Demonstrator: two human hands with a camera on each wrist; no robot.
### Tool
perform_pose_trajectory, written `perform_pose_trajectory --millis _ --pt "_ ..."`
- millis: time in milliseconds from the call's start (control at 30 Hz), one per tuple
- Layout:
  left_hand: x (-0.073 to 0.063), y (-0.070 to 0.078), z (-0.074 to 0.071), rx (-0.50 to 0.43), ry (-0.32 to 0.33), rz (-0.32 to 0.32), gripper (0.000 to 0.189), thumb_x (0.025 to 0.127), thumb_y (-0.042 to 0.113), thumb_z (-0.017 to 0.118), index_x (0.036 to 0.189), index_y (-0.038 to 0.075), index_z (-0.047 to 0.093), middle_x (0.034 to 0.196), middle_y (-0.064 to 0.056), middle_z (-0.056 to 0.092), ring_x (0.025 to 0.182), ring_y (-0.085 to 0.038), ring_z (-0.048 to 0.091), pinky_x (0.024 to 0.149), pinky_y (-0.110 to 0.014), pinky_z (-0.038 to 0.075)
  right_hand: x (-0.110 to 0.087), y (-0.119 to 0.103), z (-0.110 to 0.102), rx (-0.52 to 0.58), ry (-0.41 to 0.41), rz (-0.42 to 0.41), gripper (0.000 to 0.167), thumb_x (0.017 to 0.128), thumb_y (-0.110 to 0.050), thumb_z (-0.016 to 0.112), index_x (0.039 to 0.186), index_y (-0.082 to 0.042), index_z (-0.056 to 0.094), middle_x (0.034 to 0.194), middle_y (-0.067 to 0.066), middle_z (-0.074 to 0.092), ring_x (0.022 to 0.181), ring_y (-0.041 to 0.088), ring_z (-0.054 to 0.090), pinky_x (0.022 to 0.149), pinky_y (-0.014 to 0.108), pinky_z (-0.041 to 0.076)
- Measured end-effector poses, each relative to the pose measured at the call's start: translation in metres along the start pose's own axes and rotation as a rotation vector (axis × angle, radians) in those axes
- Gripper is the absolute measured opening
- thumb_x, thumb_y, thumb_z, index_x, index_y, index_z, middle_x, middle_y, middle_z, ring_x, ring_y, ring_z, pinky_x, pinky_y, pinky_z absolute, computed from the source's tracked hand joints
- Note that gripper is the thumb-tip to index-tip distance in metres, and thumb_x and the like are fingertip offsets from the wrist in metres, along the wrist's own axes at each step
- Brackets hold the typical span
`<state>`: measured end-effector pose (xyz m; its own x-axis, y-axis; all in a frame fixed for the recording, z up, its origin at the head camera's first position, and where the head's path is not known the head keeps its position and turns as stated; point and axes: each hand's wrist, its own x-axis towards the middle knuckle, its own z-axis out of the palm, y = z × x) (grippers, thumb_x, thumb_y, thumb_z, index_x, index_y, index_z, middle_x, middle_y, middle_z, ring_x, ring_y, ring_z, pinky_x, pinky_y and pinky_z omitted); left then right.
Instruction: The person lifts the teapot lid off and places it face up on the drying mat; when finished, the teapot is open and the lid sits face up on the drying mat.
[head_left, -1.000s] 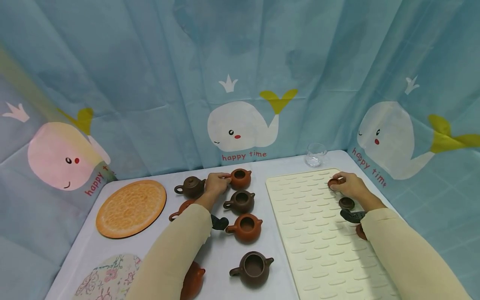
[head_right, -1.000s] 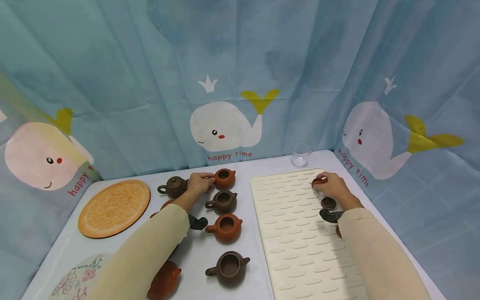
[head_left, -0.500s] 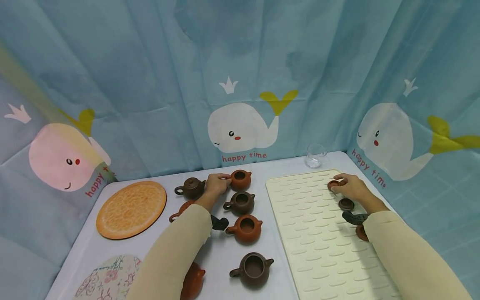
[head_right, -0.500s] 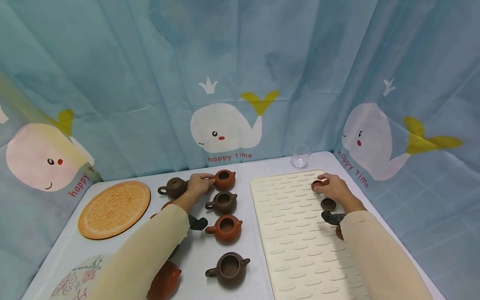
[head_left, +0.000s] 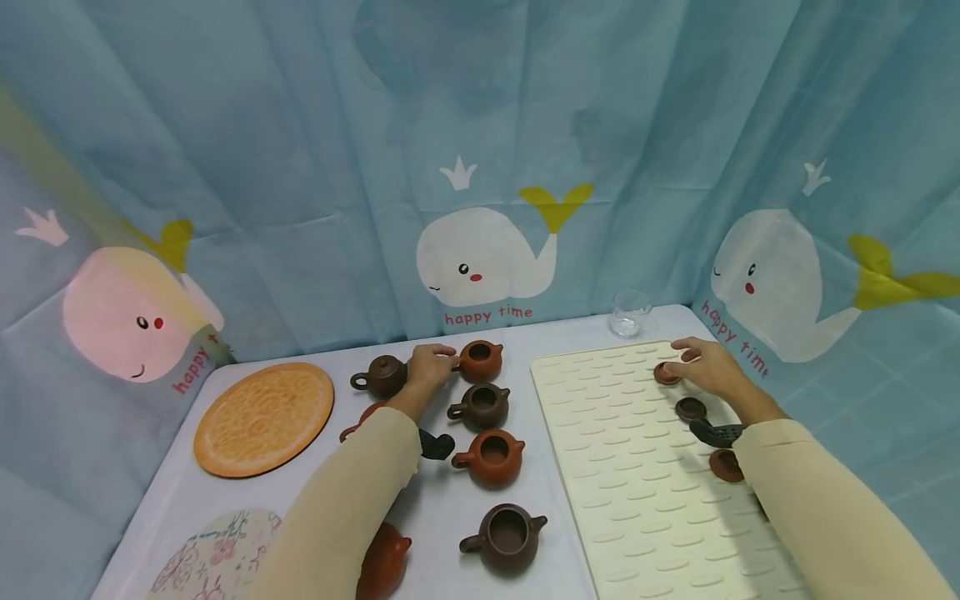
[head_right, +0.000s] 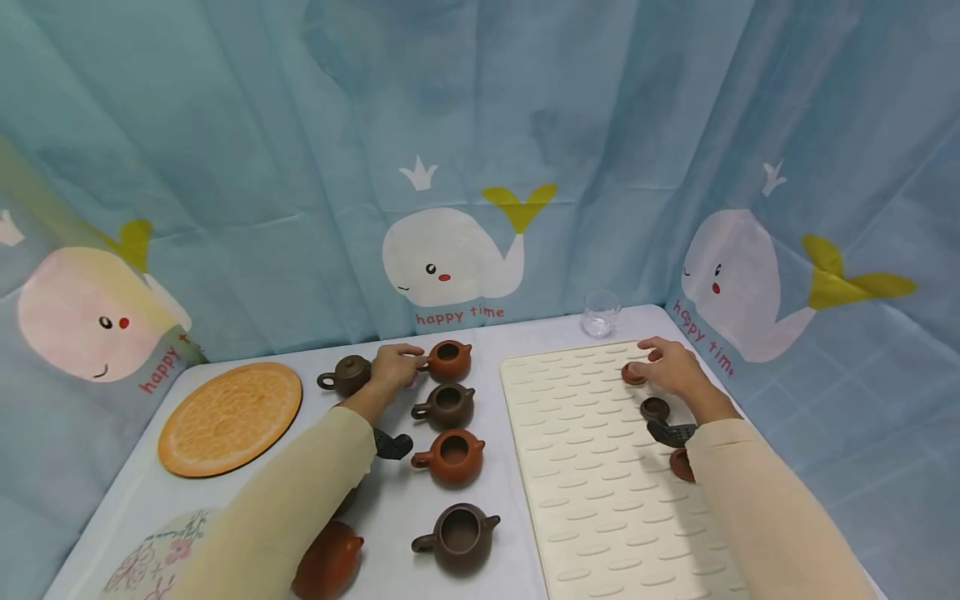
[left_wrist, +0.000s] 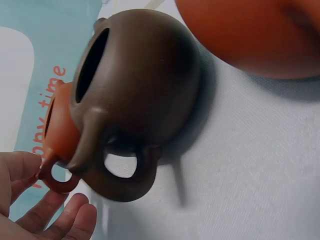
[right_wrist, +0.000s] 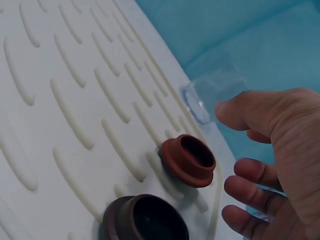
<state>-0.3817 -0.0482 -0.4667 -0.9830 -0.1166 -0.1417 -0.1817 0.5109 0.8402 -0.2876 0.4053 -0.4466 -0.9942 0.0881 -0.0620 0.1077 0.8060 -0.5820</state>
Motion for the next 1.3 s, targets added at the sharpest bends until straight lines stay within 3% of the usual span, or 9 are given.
perform_pose_trajectory --millis 200,333,500,733,1000,1300 --pt "0.000 0.003 -0.005 -0.012 -0.007 -0.025 0.017 0.087 0.019 0.071 0.101 0.011 0.075 0.088 -0.005 0.066 0.061 -0.018 0.054 0.050 -0.028 0.040 -0.002 -0.008 -0.004 0.021 0.013 -0.020 0.061 0.091 -0.033 0.066 0.136 0.003 0.047 0.121 0.031 0.051 0.106 0.045 0.050 0.078 0.052 0.046" --pt "-0.003 0.006 -0.010 -0.022 -0.008 -0.006 0.021 0.087 0.019 0.071 0.105 0.011 0.075 0.091 -0.006 0.066 0.062 -0.018 0.054 0.052 -0.029 0.040 -0.003 -0.013 -0.005 0.017 0.021 -0.045 0.061 0.091 -0.033 0.066 0.137 0.002 0.047 0.122 0.031 0.051 0.107 0.045 0.050 0.078 0.052 0.046" --pt "-0.011 0.009 -0.019 -0.035 -0.008 0.039 0.022 0.088 0.020 0.070 0.107 0.011 0.074 0.095 -0.008 0.066 0.071 -0.021 0.057 0.058 -0.032 0.044 -0.007 -0.020 -0.007 0.011 0.030 -0.083 0.061 0.091 -0.036 0.066 0.137 0.001 0.047 0.123 0.030 0.051 0.107 0.044 0.052 0.079 0.054 0.046" --pt "-0.018 0.015 -0.034 -0.036 -0.014 0.043 0.026 0.089 0.024 0.070 0.112 0.013 0.073 0.100 -0.007 0.067 0.085 -0.022 0.059 0.067 -0.035 0.047 -0.013 -0.030 -0.011 -0.004 0.047 -0.090 0.063 0.091 -0.037 0.066 0.137 0.002 0.047 0.122 0.030 0.051 0.107 0.045 0.052 0.082 0.055 0.046" --pt "-0.032 0.026 -0.050 -0.017 -0.006 0.114 0.026 0.090 0.026 0.069 0.110 0.011 0.073 0.101 -0.006 0.069 0.098 -0.025 0.060 0.080 -0.042 0.046 -0.021 -0.041 -0.015 -0.007 0.074 -0.125 0.060 0.092 -0.035 0.065 0.136 0.003 0.047 0.122 0.030 0.051 0.105 0.042 0.052 0.081 0.054 0.045" --pt "-0.054 0.035 -0.067 -0.066 -0.025 0.122 0.024 0.091 0.026 0.068 0.111 0.014 0.072 0.104 -0.005 0.067 0.103 -0.026 0.059 0.086 -0.045 0.046 -0.036 -0.055 -0.022 -0.005 0.104 -0.161 0.062 0.092 -0.040 0.064 0.135 0.003 0.049 0.118 0.028 0.054 0.103 0.040 0.053 0.080 0.054 0.046"
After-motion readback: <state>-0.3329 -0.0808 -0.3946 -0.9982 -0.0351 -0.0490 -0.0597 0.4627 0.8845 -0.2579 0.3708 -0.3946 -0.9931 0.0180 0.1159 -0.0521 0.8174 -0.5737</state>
